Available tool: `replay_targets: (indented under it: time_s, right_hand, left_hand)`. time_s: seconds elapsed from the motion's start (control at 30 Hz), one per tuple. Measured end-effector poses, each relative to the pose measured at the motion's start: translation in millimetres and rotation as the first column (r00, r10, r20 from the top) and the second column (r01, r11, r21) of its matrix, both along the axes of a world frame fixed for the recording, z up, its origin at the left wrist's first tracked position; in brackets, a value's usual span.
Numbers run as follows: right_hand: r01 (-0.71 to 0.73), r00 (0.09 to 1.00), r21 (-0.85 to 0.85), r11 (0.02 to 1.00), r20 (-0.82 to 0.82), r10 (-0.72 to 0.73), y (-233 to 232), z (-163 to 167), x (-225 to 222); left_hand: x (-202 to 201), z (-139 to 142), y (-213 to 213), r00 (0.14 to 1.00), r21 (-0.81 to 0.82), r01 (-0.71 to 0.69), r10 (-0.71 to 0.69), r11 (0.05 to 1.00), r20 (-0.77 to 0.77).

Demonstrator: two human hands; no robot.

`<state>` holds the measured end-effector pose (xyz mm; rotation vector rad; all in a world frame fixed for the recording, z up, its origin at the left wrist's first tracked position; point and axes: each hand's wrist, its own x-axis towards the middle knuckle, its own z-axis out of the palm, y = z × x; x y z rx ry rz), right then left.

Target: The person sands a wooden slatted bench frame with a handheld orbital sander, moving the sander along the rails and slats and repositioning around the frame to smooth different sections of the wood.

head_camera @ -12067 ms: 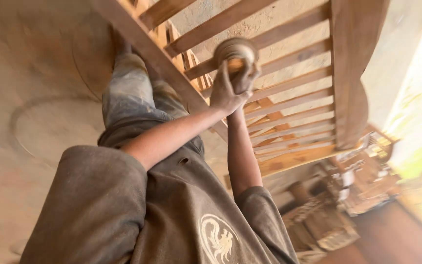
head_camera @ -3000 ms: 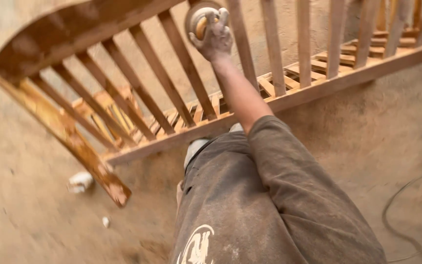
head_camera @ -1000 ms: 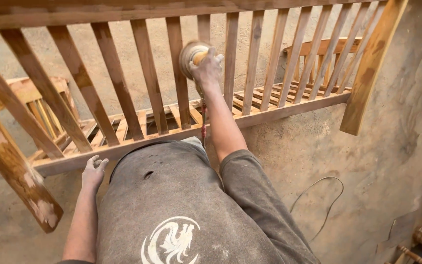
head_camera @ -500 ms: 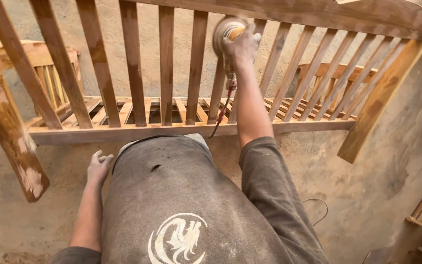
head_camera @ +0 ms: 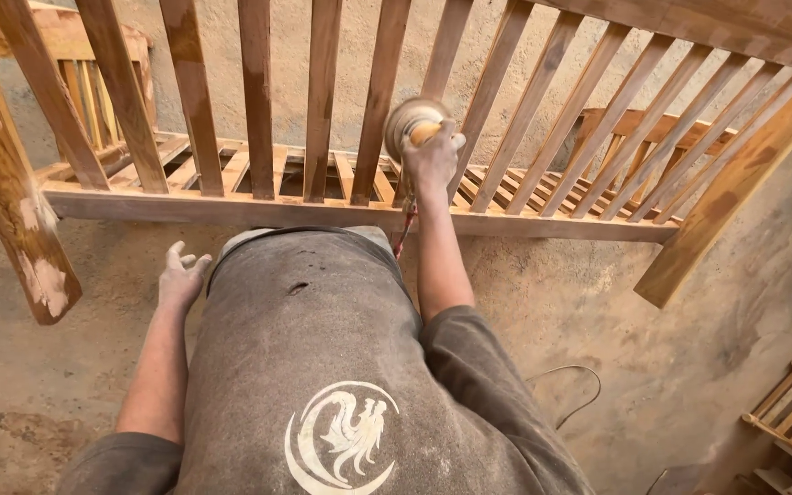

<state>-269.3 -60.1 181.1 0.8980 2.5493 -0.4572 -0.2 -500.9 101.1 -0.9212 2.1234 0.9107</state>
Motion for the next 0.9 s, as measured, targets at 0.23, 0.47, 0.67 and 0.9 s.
replay_targets:
  time_s: [0.23, 0.47, 0.67, 0.9]
  right_hand:
    - [-0.036, 0.995, 0.0, 0.999, -0.094, 0.036, 10.0, -1.1, -11.8]
    - [-0.078, 0.983, -0.011, 0.997, -0.169, 0.075, 30.5, -3.9, -122.5]
    - [-0.158, 0.957, 0.012, 0.987, -0.244, 0.156, 50.9, -2.4, -132.7]
    - [-0.03, 0.994, -0.031, 0.999, -0.102, 0.026, 9.3, -27.5, 7.9]
  left_hand:
    - [-7.0, 8.6, -4.2, 1.0, -0.012, 0.028, -0.028, 1.0, 0.011]
    - [-25.8, 0.8, 18.5, 0.99, 0.054, -0.078, 0.084, 0.995, -0.115]
    - [-2.2, -17.8, 32.3, 0.974, 0.12, -0.142, 0.161, 0.983, -0.16]
    - [30.5, -18.5, 19.2, 0.981, 0.099, -0.193, 0.194, 0.976, 0.002]
